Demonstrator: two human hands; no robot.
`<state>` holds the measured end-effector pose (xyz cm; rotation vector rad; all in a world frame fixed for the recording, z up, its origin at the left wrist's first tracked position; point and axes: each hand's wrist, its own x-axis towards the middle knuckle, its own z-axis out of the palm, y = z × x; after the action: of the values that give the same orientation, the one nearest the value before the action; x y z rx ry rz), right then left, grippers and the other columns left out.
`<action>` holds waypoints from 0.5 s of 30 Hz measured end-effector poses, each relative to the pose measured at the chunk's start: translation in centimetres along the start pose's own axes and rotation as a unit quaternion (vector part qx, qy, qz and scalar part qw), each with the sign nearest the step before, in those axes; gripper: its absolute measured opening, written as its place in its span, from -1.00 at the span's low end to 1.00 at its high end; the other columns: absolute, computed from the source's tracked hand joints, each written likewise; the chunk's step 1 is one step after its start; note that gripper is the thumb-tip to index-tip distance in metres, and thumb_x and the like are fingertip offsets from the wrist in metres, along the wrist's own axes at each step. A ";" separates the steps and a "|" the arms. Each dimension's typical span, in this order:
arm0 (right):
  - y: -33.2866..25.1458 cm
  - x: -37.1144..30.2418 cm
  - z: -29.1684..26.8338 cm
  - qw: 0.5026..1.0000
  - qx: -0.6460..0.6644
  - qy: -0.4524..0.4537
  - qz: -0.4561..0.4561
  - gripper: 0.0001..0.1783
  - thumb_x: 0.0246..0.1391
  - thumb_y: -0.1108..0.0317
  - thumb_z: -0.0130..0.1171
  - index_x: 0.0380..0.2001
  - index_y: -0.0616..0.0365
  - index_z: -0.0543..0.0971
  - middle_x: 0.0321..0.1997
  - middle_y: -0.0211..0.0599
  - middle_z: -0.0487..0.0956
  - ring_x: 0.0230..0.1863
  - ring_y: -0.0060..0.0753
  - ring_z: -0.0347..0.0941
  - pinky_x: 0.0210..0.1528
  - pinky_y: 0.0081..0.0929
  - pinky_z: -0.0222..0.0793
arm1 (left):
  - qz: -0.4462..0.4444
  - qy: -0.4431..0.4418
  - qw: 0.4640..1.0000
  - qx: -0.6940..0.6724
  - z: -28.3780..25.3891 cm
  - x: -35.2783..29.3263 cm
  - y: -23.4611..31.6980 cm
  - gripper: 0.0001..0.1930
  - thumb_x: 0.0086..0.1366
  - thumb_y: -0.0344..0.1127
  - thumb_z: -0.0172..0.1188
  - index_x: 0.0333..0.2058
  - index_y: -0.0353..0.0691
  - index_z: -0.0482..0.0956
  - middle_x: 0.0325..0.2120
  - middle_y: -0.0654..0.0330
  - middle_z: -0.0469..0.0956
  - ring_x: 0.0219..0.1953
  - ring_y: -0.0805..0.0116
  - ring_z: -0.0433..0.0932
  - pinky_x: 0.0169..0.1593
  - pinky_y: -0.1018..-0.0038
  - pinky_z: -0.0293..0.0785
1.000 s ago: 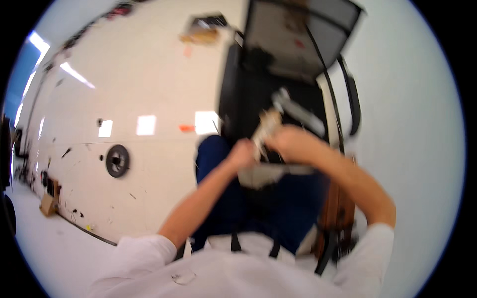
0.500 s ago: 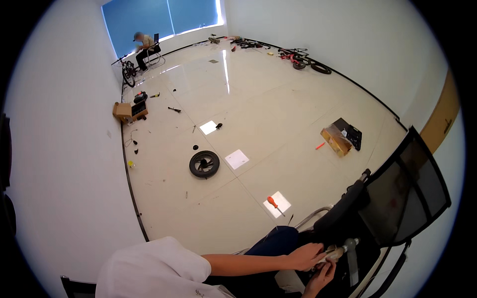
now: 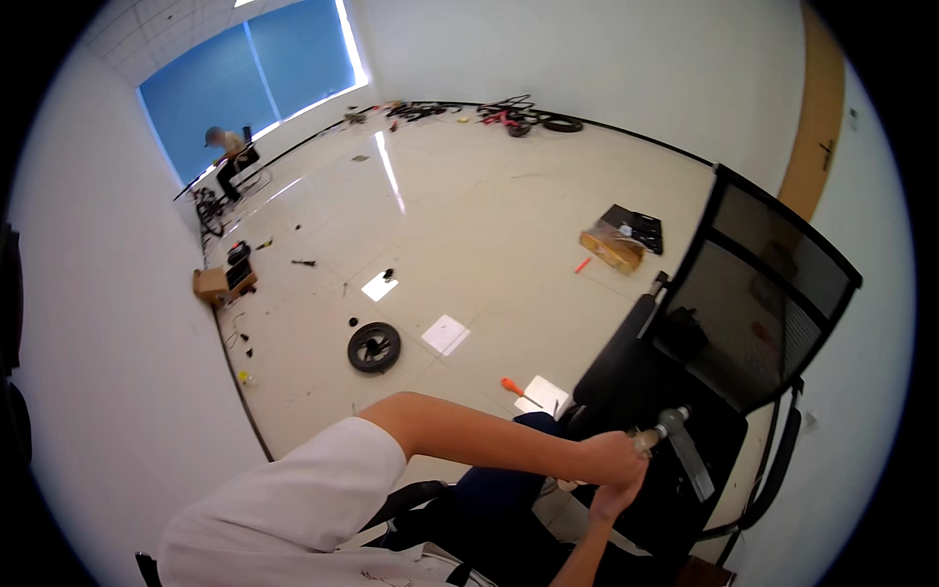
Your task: The person assembles a mechanical component by hand, inserting small parts and tightening them. The person rotates the object to access different sides and continues to fit pieces together.
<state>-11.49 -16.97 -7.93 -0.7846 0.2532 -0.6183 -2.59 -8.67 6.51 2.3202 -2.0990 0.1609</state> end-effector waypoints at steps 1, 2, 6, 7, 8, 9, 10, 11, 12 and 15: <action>-0.4 -0.3 0.9 1.000 -0.017 -0.003 -0.015 -0.43 0.33 0.01 -0.09 0.25 0.14 0.27 0.21 -0.28 0.40 0.25 -0.31 0.34 0.26 -0.29 0.23 | 0.026 0.004 0.999 0.020 -1.2 -0.6 -0.2 -0.86 0.07 -0.27 0.23 -0.45 -0.17 0.69 -0.43 0.21 0.68 -0.37 0.27 0.66 -0.44 0.35 0.51; -1.9 -0.6 2.3 0.996 -0.045 -0.045 -0.056 -0.60 0.31 0.15 0.01 0.07 0.16 0.36 0.05 -0.31 0.46 0.07 -0.41 0.42 0.11 -0.42 0.33 | 0.055 -0.008 0.998 0.020 -0.9 -0.6 -0.6 -0.86 0.07 -0.28 0.26 -0.44 -0.19 0.68 -0.45 0.22 0.67 -0.37 0.30 0.67 -0.43 0.39 0.54; -0.9 -0.5 -4.1 0.937 -0.268 0.190 -0.120 -0.74 0.21 0.28 0.19 -0.15 0.15 0.38 -0.15 -0.36 0.46 -0.20 -0.49 0.42 -0.19 -0.55 0.35 | 0.024 -0.048 0.998 0.011 -0.5 -0.4 -0.4 -0.85 0.10 -0.27 0.24 -0.44 -0.23 0.61 -0.59 0.16 0.62 -0.50 0.26 0.66 -0.49 0.37 0.53; 0.2 -0.6 -5.5 0.928 -0.284 0.230 -0.077 -0.71 0.20 0.25 0.20 -0.15 0.14 0.38 -0.15 -0.35 0.45 -0.20 -0.48 0.42 -0.20 -0.54 0.34 | 0.034 -0.060 0.998 0.006 -0.1 -0.1 -0.4 -0.84 0.10 -0.27 0.24 -0.45 -0.24 0.62 -0.59 0.16 0.62 -0.50 0.25 0.66 -0.50 0.37 0.53; 1.0 -0.5 -6.1 0.917 -0.296 0.264 -0.031 -0.69 0.19 0.22 0.22 -0.16 0.14 0.38 -0.15 -0.35 0.45 -0.20 -0.48 0.41 -0.20 -0.52 0.34 | 0.040 -0.073 0.997 0.004 0.0 0.0 -0.6 -0.84 0.10 -0.26 0.25 -0.45 -0.24 0.62 -0.59 0.17 0.62 -0.51 0.24 0.66 -0.50 0.37 0.53; 1.5 -0.2 -6.7 0.904 -0.307 0.297 0.014 -0.67 0.18 0.19 0.23 -0.16 0.13 0.38 -0.14 -0.35 0.44 -0.20 -0.48 0.40 -0.20 -0.51 0.34 | 0.044 -0.085 0.995 0.002 0.1 0.1 -0.8 -0.83 0.09 -0.25 0.26 -0.46 -0.24 0.62 -0.59 0.17 0.62 -0.51 0.24 0.66 -0.50 0.37 0.53; 2.0 -0.3 -6.1 0.917 -0.233 0.312 0.088 -0.57 0.16 0.05 0.23 -0.11 0.11 0.40 -0.09 -0.31 0.42 -0.15 -0.43 0.40 -0.14 -0.44 0.34 | 0.040 -0.113 0.993 0.002 -1.0 0.0 -0.7 -0.82 0.09 -0.23 0.27 -0.46 -0.24 0.63 -0.56 0.14 0.64 -0.48 0.19 0.68 -0.46 0.34 0.57; 1.6 -0.6 -4.1 0.929 -0.150 0.305 0.144 -0.45 0.16 -0.13 0.16 -0.03 0.08 0.40 -0.03 -0.31 0.42 -0.10 -0.36 0.40 -0.07 -0.32 0.35 | 0.031 -0.114 0.993 -0.010 -0.9 -0.2 -0.9 -0.83 0.09 -0.24 0.27 -0.46 -0.23 0.64 -0.56 0.13 0.64 -0.47 0.18 0.68 -0.44 0.32 0.58; 1.6 -0.5 -3.9 0.949 -0.084 0.252 0.168 -0.42 0.16 -0.18 0.12 0.00 0.07 0.41 -0.02 -0.31 0.42 -0.07 -0.33 0.40 -0.04 -0.28 0.35 | 0.020 -0.114 0.993 -0.021 -0.6 -0.4 -1.1 -0.83 0.10 -0.24 0.27 -0.46 -0.22 0.65 -0.55 0.11 0.64 -0.46 0.16 0.69 -0.42 0.31 0.59; 0.2 0.3 -1.4 0.953 0.070 0.181 0.233 -0.45 0.16 -0.21 0.06 -0.07 0.04 0.51 -0.05 -0.34 0.50 -0.05 -0.29 0.45 -0.02 -0.25 0.38 | -0.006 -0.132 0.987 -0.094 -1.7 -1.0 -1.2 -0.86 0.11 -0.28 0.24 -0.44 -0.22 0.66 -0.50 0.03 0.65 -0.40 0.04 0.69 -0.34 0.24 0.63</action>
<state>-11.79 -17.87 -9.08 -0.4449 0.7017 -0.3219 -1.56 -7.46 8.24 2.3498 -2.0983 -0.3487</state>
